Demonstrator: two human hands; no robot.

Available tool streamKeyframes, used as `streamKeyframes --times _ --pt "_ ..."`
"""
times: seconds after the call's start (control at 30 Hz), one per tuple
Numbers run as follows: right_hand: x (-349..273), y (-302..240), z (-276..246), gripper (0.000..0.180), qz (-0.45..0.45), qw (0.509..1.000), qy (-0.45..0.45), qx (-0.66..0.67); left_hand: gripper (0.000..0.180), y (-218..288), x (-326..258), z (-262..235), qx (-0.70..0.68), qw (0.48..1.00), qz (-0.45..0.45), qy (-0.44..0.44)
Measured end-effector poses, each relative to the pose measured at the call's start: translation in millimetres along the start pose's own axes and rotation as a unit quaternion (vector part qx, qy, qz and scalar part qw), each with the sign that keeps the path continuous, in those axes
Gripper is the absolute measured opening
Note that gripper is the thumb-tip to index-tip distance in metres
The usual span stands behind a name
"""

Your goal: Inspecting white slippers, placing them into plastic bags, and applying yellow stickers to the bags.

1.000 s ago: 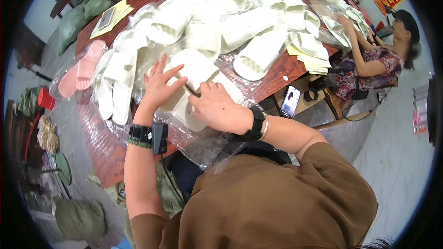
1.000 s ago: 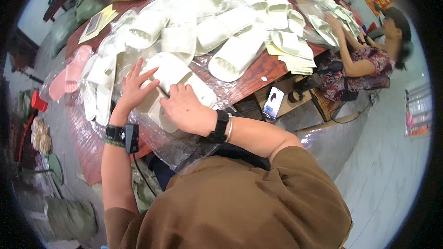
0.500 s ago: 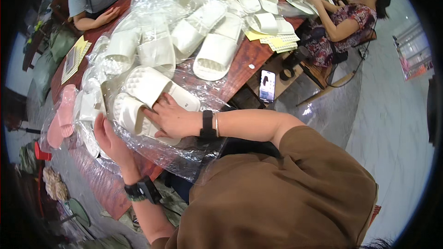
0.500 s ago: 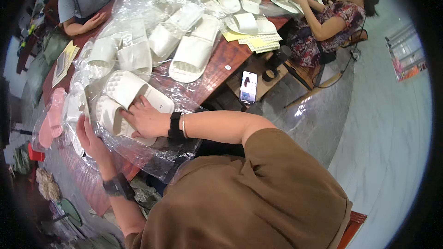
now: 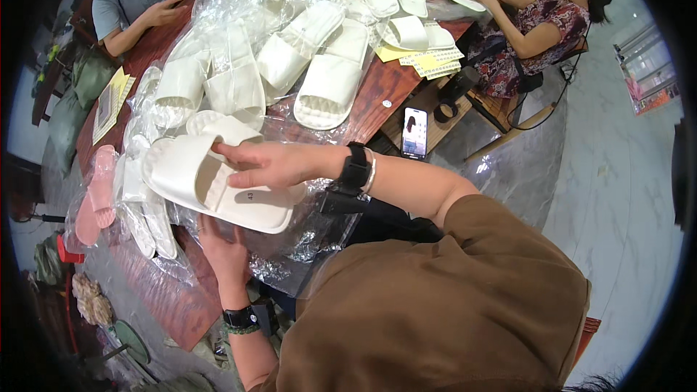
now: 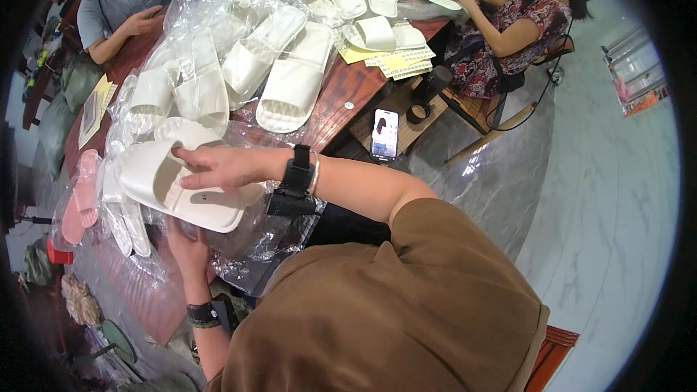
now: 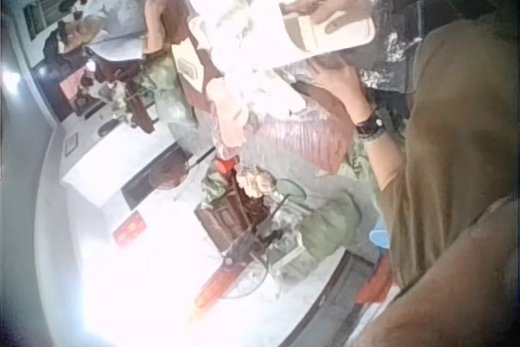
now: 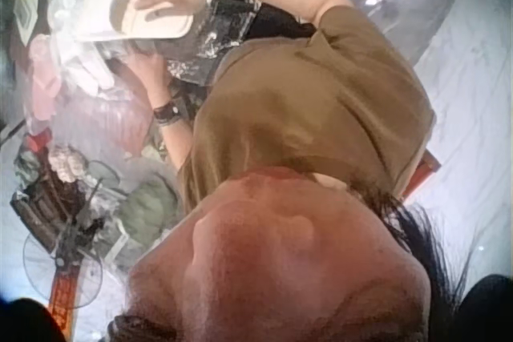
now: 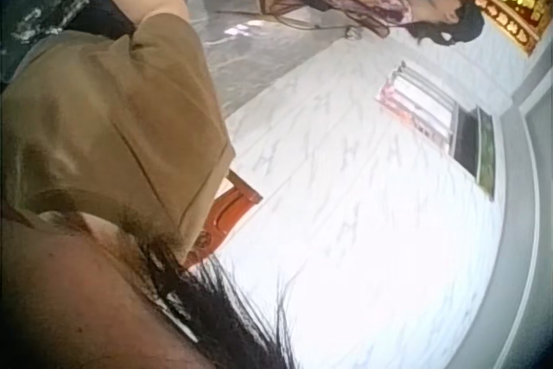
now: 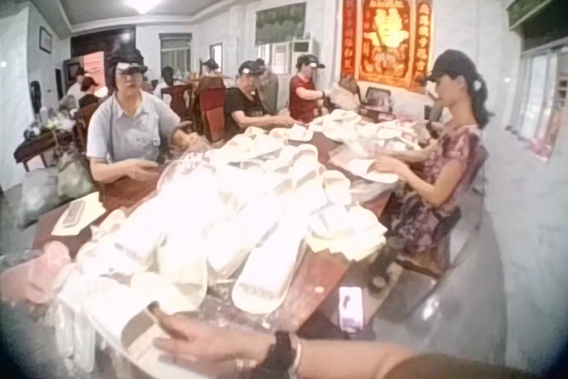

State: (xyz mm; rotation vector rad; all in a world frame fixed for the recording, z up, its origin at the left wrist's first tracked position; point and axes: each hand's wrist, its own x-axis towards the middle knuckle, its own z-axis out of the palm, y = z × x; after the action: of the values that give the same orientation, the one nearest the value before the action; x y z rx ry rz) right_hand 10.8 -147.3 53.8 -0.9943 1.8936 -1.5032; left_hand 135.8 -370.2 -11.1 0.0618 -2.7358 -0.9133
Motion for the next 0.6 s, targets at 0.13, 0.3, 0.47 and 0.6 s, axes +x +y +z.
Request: streamKeyframes --times 0.13,0.3,0.47,0.6 --pt "-28 -16 -27 0.069 -0.024 0.980 0.007 0.197 0.073 18 2 10 0.202 0.969 0.055 -0.127" --pt "-76 -29 -92 0.058 -0.057 0.950 0.082 0.297 0.082 16 8 13 0.201 0.971 0.063 -0.113" --pt "-103 -55 -170 0.053 0.089 0.940 0.271 0.186 0.083 11 11 13 0.184 0.975 0.065 -0.109" --pt "-134 -21 -282 0.060 0.051 0.948 0.311 0.044 0.082 15 17 13 0.172 0.976 0.079 -0.105"
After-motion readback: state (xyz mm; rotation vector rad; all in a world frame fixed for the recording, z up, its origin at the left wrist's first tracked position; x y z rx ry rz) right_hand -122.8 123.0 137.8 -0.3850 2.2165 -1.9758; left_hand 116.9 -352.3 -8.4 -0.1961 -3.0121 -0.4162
